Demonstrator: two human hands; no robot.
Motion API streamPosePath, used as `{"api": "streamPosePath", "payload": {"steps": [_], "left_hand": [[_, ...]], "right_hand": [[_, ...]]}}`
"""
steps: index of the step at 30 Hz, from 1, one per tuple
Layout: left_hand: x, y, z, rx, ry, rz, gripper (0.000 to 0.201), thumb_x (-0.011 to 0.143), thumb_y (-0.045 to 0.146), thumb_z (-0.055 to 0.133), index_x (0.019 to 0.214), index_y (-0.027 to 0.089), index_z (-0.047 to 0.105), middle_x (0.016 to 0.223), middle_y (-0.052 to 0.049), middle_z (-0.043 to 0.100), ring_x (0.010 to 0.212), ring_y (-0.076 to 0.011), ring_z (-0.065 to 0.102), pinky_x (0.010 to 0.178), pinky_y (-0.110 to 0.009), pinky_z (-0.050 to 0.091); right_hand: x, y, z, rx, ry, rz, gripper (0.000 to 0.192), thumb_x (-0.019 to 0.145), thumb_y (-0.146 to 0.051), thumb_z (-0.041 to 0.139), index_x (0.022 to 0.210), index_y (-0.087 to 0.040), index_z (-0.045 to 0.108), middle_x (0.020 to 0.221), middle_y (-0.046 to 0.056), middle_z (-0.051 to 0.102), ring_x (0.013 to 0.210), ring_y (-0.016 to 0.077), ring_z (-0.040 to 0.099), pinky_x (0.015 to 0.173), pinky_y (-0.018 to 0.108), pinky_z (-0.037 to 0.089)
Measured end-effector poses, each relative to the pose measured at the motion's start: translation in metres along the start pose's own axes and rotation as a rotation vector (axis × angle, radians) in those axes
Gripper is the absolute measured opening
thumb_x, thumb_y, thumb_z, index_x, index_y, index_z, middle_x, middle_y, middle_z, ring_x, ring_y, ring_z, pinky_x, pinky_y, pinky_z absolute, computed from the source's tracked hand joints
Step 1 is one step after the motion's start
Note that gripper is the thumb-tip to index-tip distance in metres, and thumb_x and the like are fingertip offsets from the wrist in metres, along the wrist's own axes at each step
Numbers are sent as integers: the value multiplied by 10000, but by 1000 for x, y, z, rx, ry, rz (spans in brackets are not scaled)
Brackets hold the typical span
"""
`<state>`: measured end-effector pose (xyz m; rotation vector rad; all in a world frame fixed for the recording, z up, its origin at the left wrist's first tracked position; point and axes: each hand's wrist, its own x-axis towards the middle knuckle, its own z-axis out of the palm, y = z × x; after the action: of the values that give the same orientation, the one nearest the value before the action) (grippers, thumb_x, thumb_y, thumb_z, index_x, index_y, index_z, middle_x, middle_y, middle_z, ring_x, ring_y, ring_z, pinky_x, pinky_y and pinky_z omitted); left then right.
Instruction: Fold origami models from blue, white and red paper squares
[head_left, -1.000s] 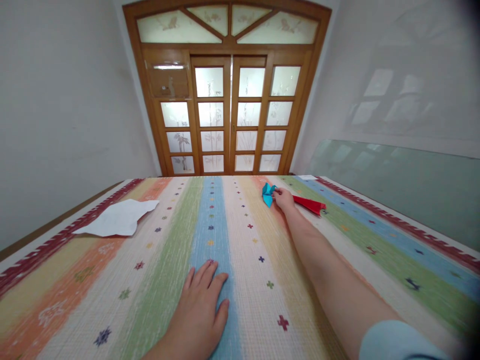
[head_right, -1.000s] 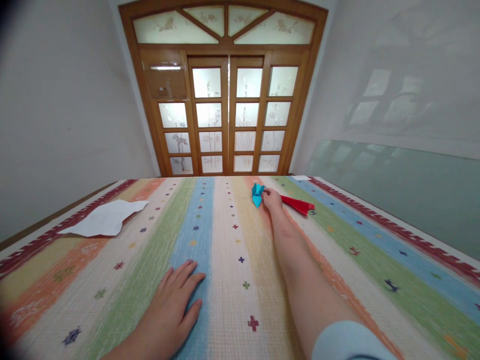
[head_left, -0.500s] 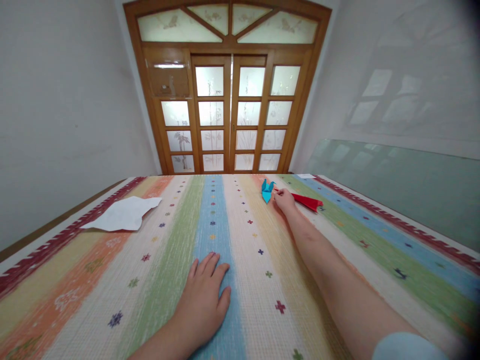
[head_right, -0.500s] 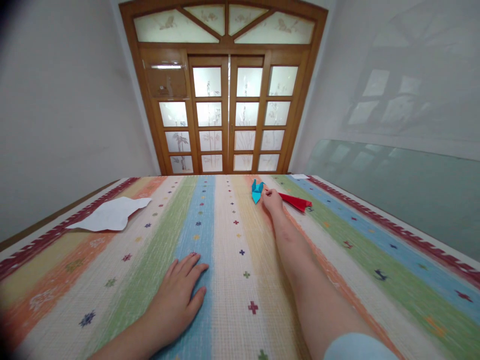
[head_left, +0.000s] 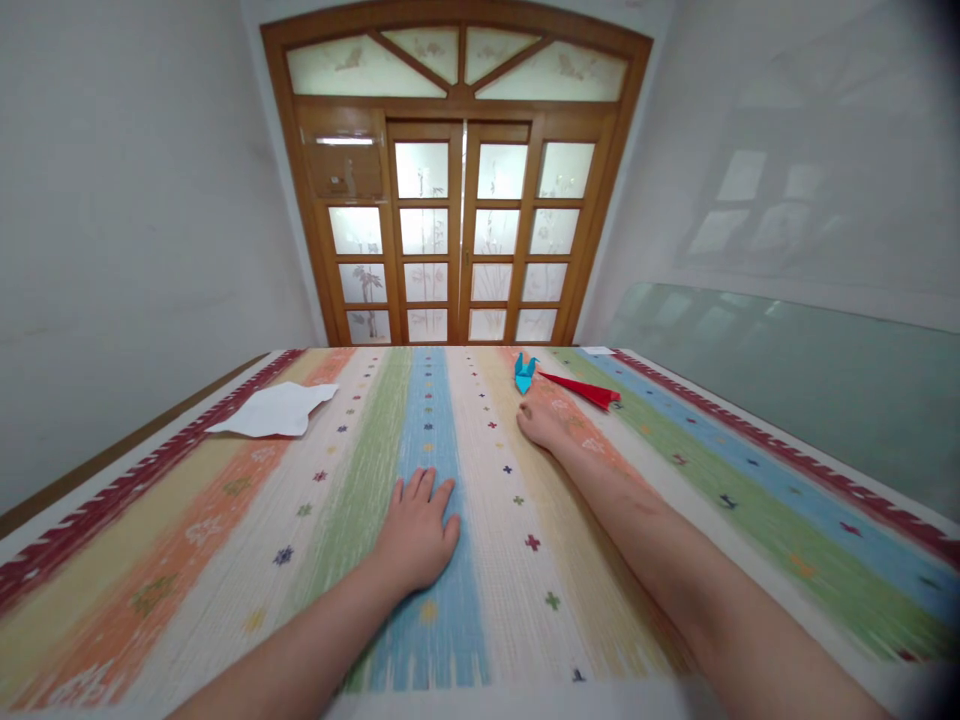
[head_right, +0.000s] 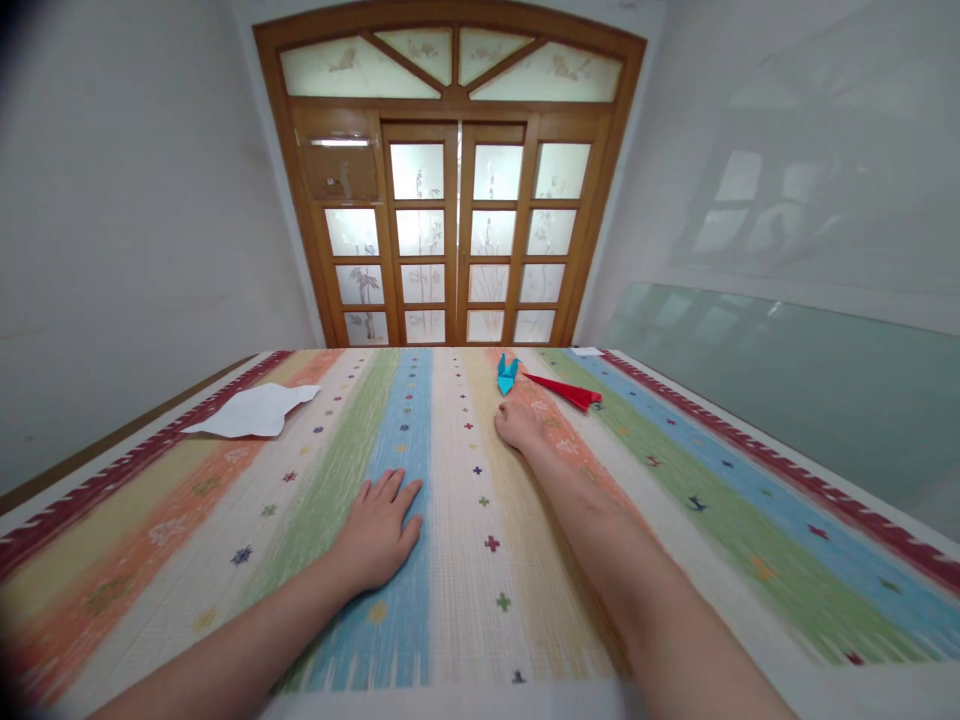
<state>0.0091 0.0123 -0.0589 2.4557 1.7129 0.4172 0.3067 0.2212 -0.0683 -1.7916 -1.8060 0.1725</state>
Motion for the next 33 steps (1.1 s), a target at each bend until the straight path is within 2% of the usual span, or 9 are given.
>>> {"api": "streamPosePath", "payload": {"steps": [6,9,11,14,18,22,25,29,33], "left_hand": [[2,-5,-1,32,-53,44,628,994,499,365,1540,190,383,1624,-177,288,1512,-364,213,1207,-602,124],[6,-16,0,59,-127,83,686,988,589,330,1565,218,326,1646,-167,230,1522,-354,183,1207,-585,132],[11,-30,2,94,-132,96,711,978,642,302,1575,256,298,1654,-140,223,1528,-340,169,1207,-576,132],[22,-62,0,211,-32,-58,706,956,664,337,1555,291,342,1643,-99,279,1521,-313,203,1207,-534,152],[33,-120,-21,290,121,-304,727,961,501,376,1567,108,288,1626,-216,257,1514,-375,186,1185,-591,132],[28,-187,-48,351,246,-483,744,959,435,363,1565,27,223,1607,-277,251,1506,-408,173,1164,-627,126],[23,-234,-53,449,349,-614,743,958,500,344,1541,42,295,1574,-279,320,1481,-422,219,1132,-641,184],[25,-272,-46,510,349,-564,757,946,541,330,1528,58,333,1562,-271,347,1470,-424,236,1119,-630,208],[33,-281,-42,495,305,-496,768,932,562,329,1525,74,351,1555,-243,378,1464,-395,264,1134,-579,219]], "right_hand": [[-55,-30,3,-216,-151,-97,431,976,-405,607,1351,-199,561,1433,120,525,1277,311,528,1064,570,420],[-81,-36,-2,-267,-213,-140,488,1022,-465,455,1449,-235,506,1540,155,439,1424,364,372,1144,619,241],[-96,-36,-6,-287,-249,-162,532,1028,-485,384,1502,-252,451,1588,156,381,1459,372,318,1148,617,197],[-112,-35,-13,-308,-285,-181,572,1025,-510,327,1535,-264,401,1620,147,330,1479,369,285,1147,605,178],[-121,-36,-18,-328,-302,-182,599,1026,-539,263,1552,-273,369,1636,137,301,1494,358,254,1150,593,160],[-123,-37,-19,-328,-301,-175,607,1024,-550,245,1558,-283,355,1645,125,282,1500,350,239,1153,581,156],[-123,-38,-20,-317,-297,-170,610,1019,-562,255,1556,-292,357,1644,121,286,1499,356,239,1153,585,151],[-122,-37,-20,-304,-304,-166,615,1015,-572,266,1555,-295,360,1645,118,286,1498,363,238,1155,593,136],[-122,-38,-21,-299,-309,-164,616,1014,-569,276,1556,-288,361,1646,122,282,1500,366,234,1155,596,136]]}}
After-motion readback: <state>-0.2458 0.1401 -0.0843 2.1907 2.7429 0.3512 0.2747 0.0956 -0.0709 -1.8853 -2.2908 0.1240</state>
